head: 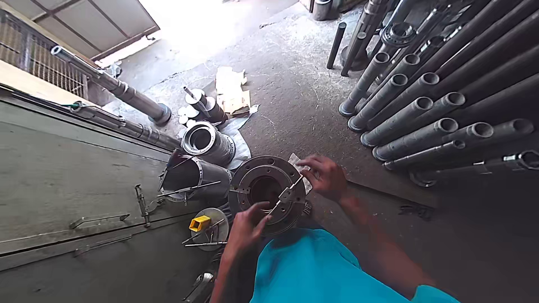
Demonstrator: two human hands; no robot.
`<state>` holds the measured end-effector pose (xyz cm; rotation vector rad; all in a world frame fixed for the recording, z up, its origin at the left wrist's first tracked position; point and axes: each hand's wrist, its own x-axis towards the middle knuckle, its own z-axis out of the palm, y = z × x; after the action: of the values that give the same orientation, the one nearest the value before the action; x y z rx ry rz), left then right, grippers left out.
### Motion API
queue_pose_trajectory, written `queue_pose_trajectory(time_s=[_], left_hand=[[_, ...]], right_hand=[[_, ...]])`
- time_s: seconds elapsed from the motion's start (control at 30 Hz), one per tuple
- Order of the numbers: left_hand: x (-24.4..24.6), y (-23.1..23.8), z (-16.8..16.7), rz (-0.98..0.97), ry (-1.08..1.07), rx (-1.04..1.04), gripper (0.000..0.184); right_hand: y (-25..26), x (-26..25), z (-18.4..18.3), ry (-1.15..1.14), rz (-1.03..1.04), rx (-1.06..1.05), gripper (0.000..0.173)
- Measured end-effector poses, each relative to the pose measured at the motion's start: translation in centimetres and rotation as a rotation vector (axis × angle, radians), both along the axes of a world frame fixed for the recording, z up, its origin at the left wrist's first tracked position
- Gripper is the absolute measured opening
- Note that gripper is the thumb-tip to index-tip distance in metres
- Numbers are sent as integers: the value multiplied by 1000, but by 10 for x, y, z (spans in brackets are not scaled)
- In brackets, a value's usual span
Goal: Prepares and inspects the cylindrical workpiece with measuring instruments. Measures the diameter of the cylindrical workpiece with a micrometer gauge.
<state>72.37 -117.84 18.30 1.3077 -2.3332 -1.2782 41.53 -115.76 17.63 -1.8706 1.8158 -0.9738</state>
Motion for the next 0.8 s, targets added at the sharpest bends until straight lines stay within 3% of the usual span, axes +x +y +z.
queue_pose_trajectory(time_s=[0.13,0.27,0.37,0.43,0.63,0.73,0.8], left_hand=[[-2,33,-18,169,62,-114,22],[-3,-4,-26,239,108,-118,18],[-19,-63,-45,335,408,283,18],[-48,-88,-35,338,426,467,21],[-114,-74,-1,170,178,246,17],[-121,-67,6,165,89,128,17],[-109,-67,2,195,59,33,16]], right_hand=[[-24,-15,-27,149,179,236,31],[30,-8,-24,41,135,412,45],[77,20,-22,-183,130,557,48],[83,41,-19,-314,167,673,45],[65,99,-12,-686,85,963,39],[67,110,-14,-1036,16,985,37],[68,98,-14,-1087,76,1010,33]])
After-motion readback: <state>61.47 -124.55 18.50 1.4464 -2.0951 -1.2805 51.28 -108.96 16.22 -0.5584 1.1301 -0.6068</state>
